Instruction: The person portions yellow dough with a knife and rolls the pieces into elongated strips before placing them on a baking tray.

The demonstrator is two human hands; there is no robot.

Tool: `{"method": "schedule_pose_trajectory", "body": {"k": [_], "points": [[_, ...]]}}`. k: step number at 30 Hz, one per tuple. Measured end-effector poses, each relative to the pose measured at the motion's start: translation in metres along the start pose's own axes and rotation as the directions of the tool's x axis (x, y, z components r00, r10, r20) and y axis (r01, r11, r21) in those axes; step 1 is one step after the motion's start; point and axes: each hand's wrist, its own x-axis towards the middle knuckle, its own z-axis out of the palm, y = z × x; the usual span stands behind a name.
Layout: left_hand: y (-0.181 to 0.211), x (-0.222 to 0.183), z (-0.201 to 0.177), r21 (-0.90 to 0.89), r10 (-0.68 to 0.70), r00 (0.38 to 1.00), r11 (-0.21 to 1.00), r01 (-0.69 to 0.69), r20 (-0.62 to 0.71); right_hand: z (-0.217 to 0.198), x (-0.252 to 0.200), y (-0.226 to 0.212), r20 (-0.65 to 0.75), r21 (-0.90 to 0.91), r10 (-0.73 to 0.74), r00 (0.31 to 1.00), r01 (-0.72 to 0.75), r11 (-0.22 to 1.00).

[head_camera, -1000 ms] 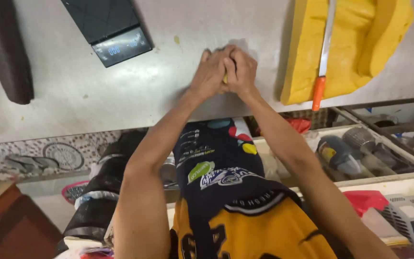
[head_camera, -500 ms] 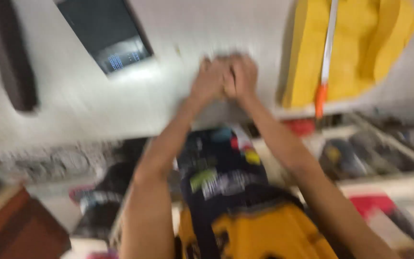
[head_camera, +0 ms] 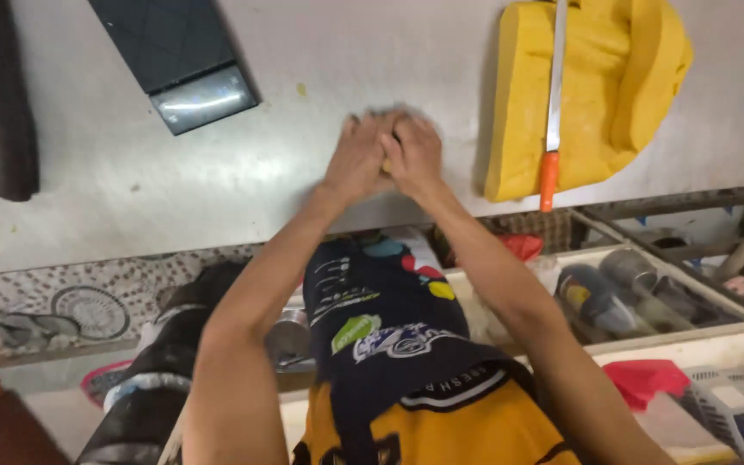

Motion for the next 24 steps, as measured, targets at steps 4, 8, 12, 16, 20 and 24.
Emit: {"method": "schedule_pose_trajectory", "body": {"k": [4, 8, 12, 16, 20, 24], "points": [[0.011, -0.007, -0.004, -0.11, 0.035, 0.996, 0.994, -0.025, 0.087, 0.007, -0.026, 0.007, 0.032, 0.031, 0.019, 0.999, -0.02, 0.999], [-0.003, -0.011, 0.024, 0.41, 0.076, 0.997, 0.91, -0.069, -0.001, -0.018, 0.012, -0.023, 0.032, 0.062, 0.022, 0.999, -0.024, 0.998], [0.019, -0.027, -0.002, -0.116, 0.048, 0.997, 0.992, -0.041, 0.059, -0.032, -0.006, -0.035, 0.217, 0.124, 0.174, 0.961, -0.203, 0.971], [-0.022, -0.007, 0.06, 0.211, 0.029, 0.999, 0.977, -0.034, 0.028, 0.011, -0.019, 0.021, 0.077, -0.096, -0.035, 0.996, 0.042, 0.995], [-0.005, -0.038, 0.065, 0.281, -0.035, 0.999, 0.959, 0.043, -0.031, -0.025, -0.011, -0.027, 0.105, -0.011, -0.087, 0.991, 0.088, 0.996], [0.029, -0.078, 0.04, 0.239, -0.099, 0.995, 0.966, 0.103, -0.03, -0.03, -0.059, -0.035, 0.244, -0.122, 0.022, 0.97, 0.008, 0.993]]}}
